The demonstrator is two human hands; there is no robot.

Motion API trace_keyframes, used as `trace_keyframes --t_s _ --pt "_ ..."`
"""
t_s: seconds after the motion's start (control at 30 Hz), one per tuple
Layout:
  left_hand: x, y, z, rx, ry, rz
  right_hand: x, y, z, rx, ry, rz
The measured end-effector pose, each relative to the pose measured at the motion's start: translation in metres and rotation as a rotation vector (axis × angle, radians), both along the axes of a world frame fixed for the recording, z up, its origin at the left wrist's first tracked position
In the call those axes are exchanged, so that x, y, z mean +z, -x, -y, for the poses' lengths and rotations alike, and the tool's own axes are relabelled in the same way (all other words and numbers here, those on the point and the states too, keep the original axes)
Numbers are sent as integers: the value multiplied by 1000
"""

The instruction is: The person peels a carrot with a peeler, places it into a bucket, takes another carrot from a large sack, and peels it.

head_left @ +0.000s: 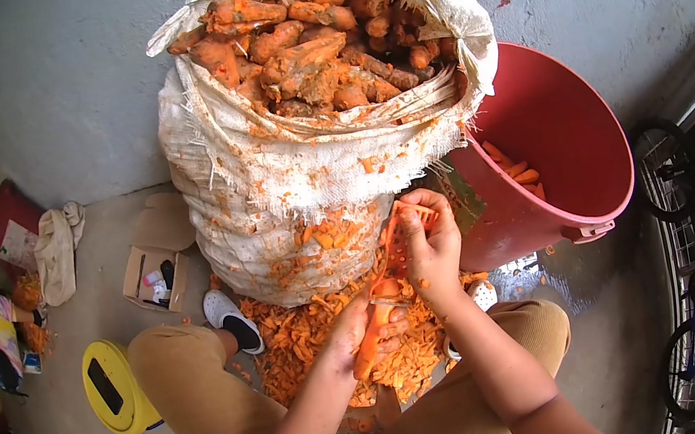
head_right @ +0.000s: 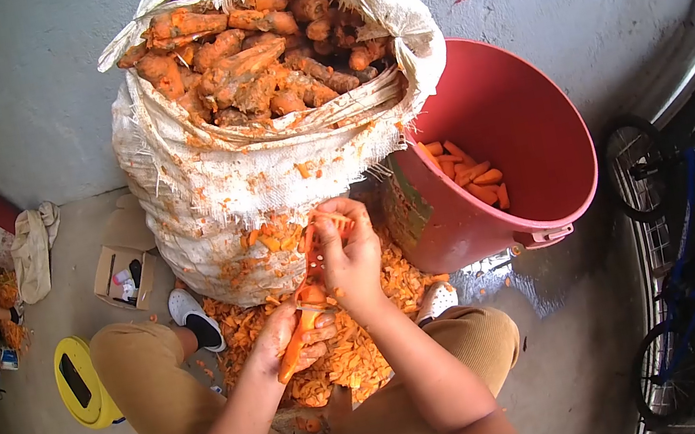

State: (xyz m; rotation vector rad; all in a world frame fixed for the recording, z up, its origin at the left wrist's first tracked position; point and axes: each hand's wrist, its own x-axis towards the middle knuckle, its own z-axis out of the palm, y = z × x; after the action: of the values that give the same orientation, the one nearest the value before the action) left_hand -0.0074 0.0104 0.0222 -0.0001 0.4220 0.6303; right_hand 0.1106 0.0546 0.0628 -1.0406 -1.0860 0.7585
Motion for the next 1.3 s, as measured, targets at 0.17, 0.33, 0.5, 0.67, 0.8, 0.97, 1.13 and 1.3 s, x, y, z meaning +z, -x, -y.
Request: trace_keyframes --t_s 0.17,0.33,0.5,0.67,0.8,0.97,1.13,1.3 --pt "-5 -2 -2 -28 -3 7 -8 -2 -1 -143 -151 378" --pt "1 -4 -1 -61 -23 -146 -17 -6 -11 -165 -77 -10" --pt "14 -12 -6 -110 -63 -193 -11 -24 -22 -150 50 -272" --pt "13 -14 -3 -170 -179 -219 -5 -33 -23 -11 112 -367" --pt "-9 8 15 -205 -136 -173 -19 -129 -50 -192 -128 -424" --pt "-15 14 6 -127 -38 -37 6 -58 -31 -105 56 -330" --pt "-5 10 3 -65 -46 -113 -10 -32 -22 -7 108 -301" --pt "-1 6 5 0 -104 -84 18 -51 -19 290 50 -473"
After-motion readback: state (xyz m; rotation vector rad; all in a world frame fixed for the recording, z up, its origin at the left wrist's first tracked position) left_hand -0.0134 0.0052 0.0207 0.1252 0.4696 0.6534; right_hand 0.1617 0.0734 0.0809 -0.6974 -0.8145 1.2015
